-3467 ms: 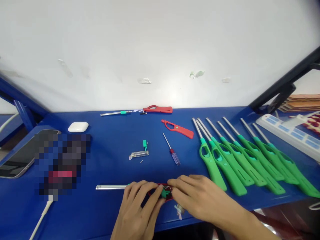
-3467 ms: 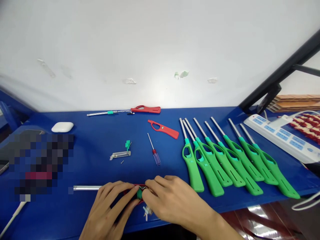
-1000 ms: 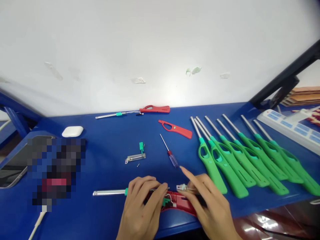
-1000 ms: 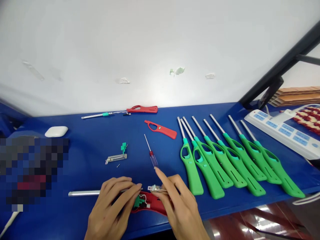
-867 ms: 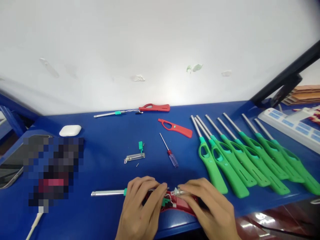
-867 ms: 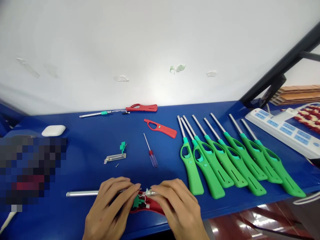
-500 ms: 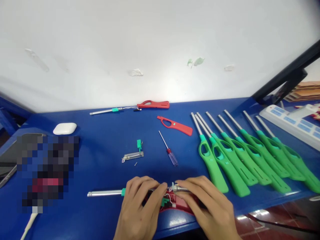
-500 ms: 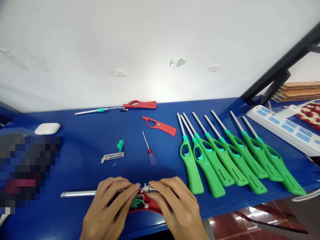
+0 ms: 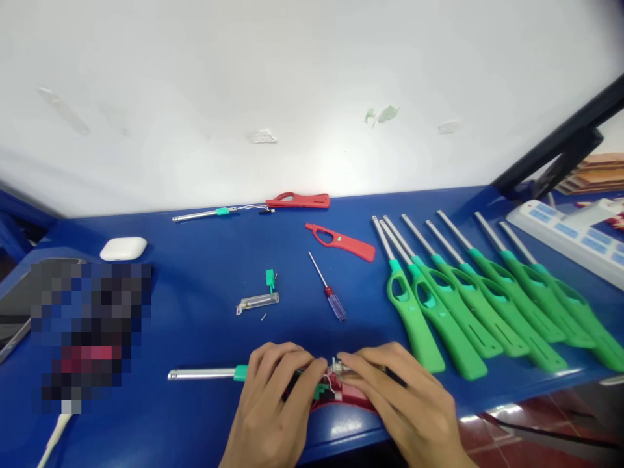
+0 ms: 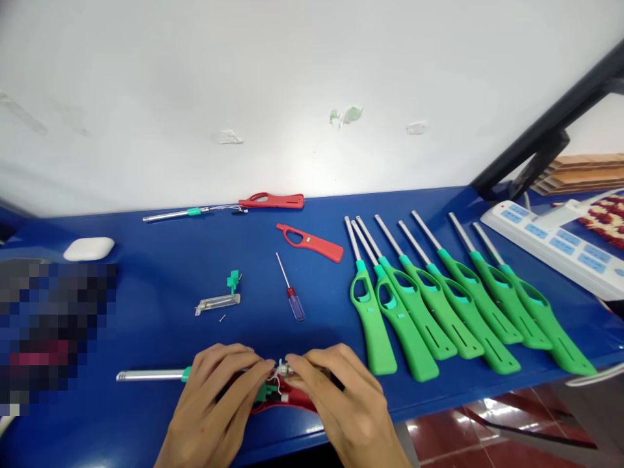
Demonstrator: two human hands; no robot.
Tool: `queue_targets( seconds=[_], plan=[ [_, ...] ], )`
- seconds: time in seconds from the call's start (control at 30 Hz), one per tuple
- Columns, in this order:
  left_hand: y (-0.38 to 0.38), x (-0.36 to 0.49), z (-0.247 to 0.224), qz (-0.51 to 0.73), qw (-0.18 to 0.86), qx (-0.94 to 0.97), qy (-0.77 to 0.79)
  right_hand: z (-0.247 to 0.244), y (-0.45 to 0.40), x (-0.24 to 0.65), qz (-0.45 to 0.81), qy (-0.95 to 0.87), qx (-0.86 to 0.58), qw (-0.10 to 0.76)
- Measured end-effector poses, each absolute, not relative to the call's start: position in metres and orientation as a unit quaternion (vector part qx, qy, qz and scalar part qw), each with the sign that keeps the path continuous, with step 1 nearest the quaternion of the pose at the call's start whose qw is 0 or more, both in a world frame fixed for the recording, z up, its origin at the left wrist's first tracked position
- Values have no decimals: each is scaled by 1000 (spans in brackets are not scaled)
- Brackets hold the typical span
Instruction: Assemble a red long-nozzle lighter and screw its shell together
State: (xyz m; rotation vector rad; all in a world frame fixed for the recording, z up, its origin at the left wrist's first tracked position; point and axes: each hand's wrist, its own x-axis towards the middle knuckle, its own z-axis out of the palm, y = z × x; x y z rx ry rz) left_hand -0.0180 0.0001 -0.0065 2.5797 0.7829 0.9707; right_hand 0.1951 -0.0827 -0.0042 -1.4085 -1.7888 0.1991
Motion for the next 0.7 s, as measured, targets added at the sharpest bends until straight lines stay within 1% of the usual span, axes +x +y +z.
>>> queue_targets(
  seconds=[0.2, 0.37, 0.57, 0.7],
  plan=[
    [-1, -18, -6, 335, 135, 895, 260, -2, -80, 194, 54, -718, -564, 404],
    [-1, -18, -4, 331, 134, 898, 257, -1, -79, 193, 40, -718, -560, 412],
    [-2, -18, -2, 343, 133, 893, 259, -3, -81, 193, 55, -710, -553, 433],
    [-2, -18, -5, 349, 140, 890, 256, -7, -82, 193, 59, -712, -558, 422]
  ],
)
